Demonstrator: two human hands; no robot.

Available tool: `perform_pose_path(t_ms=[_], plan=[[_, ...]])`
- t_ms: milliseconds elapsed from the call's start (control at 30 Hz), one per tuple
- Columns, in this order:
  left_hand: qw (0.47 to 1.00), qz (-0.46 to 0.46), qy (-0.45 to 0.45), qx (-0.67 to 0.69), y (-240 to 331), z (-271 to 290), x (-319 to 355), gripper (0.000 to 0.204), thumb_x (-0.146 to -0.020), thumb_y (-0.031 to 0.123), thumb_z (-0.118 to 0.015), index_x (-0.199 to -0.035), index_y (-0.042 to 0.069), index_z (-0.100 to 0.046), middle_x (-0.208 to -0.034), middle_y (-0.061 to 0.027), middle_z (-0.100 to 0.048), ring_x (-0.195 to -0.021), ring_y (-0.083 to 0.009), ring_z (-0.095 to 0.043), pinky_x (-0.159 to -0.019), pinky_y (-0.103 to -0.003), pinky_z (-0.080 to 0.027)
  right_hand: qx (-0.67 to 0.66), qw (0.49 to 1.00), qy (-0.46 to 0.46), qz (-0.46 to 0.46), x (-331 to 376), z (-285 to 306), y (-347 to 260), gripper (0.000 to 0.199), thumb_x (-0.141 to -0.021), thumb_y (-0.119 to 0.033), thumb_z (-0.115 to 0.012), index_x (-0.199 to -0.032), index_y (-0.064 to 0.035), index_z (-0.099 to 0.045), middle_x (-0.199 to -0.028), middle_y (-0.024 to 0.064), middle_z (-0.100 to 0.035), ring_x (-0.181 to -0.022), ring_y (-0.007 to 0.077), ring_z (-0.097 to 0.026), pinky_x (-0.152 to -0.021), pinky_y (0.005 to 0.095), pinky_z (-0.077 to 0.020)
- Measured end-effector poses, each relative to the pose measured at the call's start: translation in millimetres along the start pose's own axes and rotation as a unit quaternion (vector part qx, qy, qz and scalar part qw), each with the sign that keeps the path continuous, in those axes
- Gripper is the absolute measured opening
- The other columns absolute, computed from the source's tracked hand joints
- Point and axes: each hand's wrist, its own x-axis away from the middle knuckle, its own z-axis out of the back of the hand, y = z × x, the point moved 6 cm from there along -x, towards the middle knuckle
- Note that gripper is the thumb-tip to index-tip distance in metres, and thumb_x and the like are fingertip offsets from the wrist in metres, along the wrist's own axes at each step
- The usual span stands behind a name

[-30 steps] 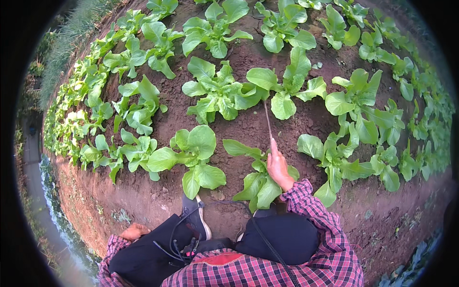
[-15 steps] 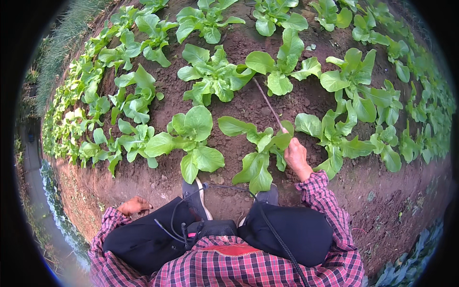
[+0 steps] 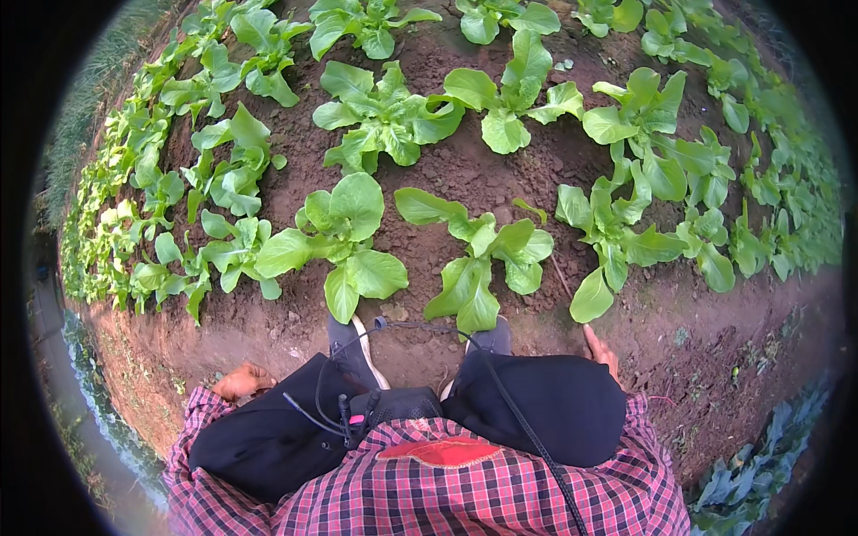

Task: The person uses a small hand tool to loosen soil and remove weeds around rows of leafy green plants. They repeatedly scrape the ground and pull out small weeds, moving along the rows.

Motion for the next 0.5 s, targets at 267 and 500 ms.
perform_pose_path(t_ms=[267,500], plan=[[1.0,-0.029,0.004,0.004,-5.7,-4.1,-5.5,0.02,-0.083,0.02,-0.063,-0.081,0.0,-0.067,-0.064,-0.0002,-0.06,-0.058,-0.0089,-0.053,-0.054,-0.025,-0.043,-0.004,0.996,-0.005,-0.09,56.0,-6.5,13.0,0.051,-0.082,-0.015,-0.057,-0.132,-0.0205,-0.044,-0.089,0.0176,-0.062,-0.08,0.0364,-0.061,-0.068,0.0431,-0.047],[0.987,-0.061,0.086,-0.119,46.0,31.6,-6.0,0.024,-0.083,0.023,-0.062,-0.07,0.002,-0.064,-0.057,-0.0035,-0.059,-0.051,-0.0118,-0.052,-0.048,-0.028,-0.042,0.059,0.989,0.113,0.079,-123.1,12.7,-100.7,0.052,-0.083,-0.014,-0.054,-0.132,-0.0234,-0.041,-0.081,0.0171,-0.059,-0.067,0.0353,-0.06,-0.06,0.0457,-0.0486]])
